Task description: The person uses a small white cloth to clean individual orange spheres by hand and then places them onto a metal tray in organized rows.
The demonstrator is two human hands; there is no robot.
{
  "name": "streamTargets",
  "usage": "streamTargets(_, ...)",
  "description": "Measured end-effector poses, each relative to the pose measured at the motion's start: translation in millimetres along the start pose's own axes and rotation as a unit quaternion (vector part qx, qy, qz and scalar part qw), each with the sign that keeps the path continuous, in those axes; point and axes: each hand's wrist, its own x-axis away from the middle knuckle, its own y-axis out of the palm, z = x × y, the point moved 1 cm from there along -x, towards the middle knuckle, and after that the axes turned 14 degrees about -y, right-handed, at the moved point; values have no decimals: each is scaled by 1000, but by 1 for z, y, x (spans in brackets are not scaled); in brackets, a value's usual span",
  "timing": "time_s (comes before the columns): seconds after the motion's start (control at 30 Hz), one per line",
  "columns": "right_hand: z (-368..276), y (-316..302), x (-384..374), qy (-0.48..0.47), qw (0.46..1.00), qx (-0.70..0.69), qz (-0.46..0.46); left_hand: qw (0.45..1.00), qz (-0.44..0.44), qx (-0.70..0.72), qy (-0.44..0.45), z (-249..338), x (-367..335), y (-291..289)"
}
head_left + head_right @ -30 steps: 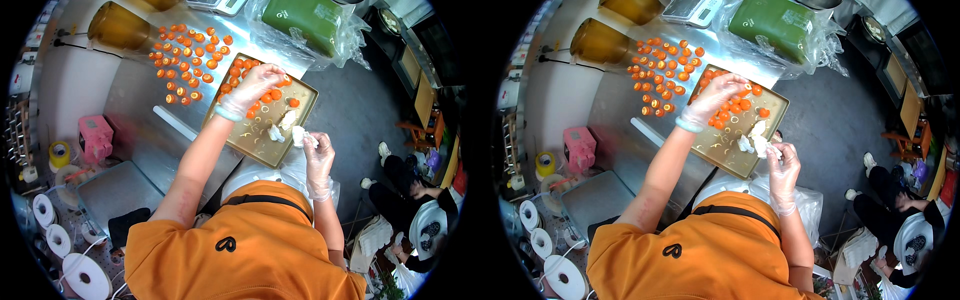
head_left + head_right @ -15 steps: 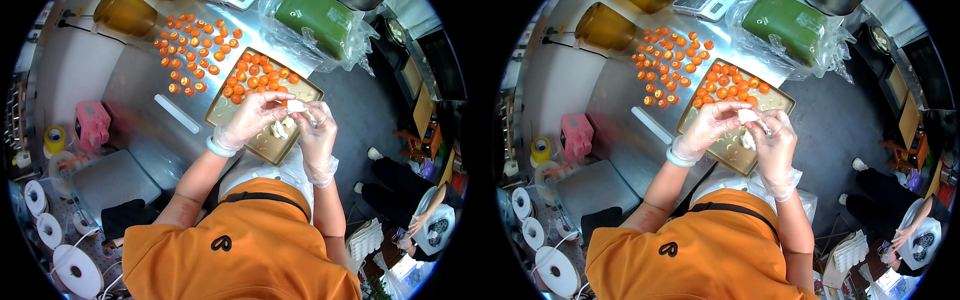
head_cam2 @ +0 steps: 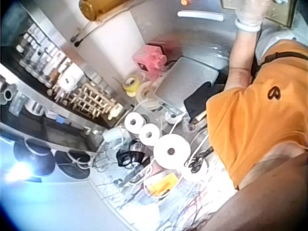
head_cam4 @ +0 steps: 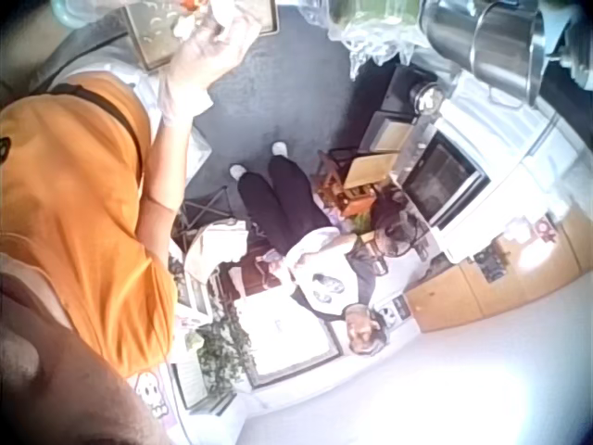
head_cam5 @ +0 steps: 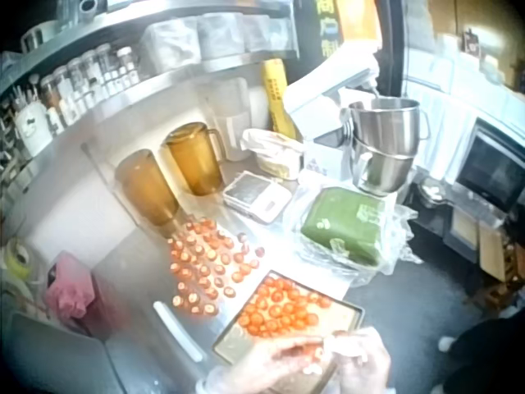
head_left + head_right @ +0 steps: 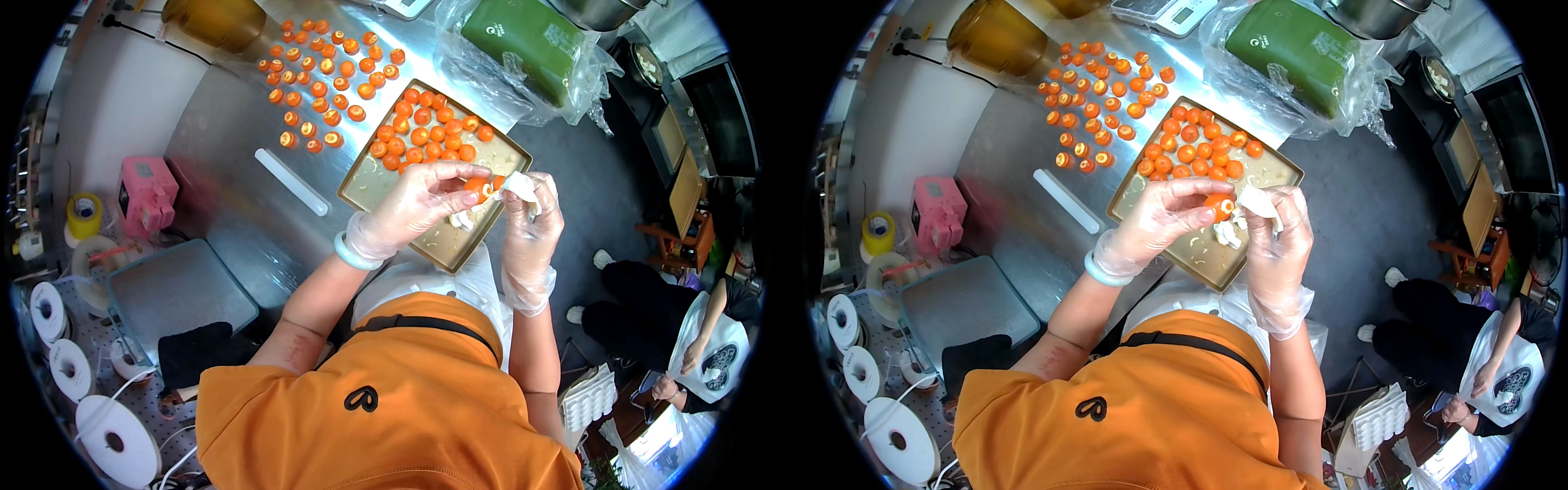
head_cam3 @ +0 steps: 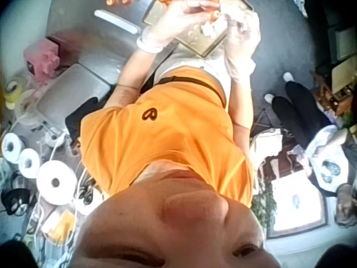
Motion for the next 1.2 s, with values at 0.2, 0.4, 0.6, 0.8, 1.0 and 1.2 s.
streamTargets(0.2, -16, 10, 1, -34, 996, 66, -41, 972, 64, -182, 133, -2, 5, 0)
streamTargets(0.4, -11, 12, 3, 89, 995, -47, 10, 972, 65, -171, 149, -3, 12, -2)
streamTargets(0.6, -12, 5, 3, 209, 972, -104, 30, 995, 44, -41, 75, -6, 15, -4)
streamTargets(0.8, -18, 13, 3, 86, 996, -9, 6, 997, 57, -24, 53, -5, 15, -8)
streamTargets(1.0, -17, 21, 1, -109, 981, 125, -96, 994, 74, -13, 80, -12, 12, -9)
streamTargets(1.2, -19, 27, 15, -150, 963, 190, -115, 988, 102, -32, 110, -23, 7, -13)
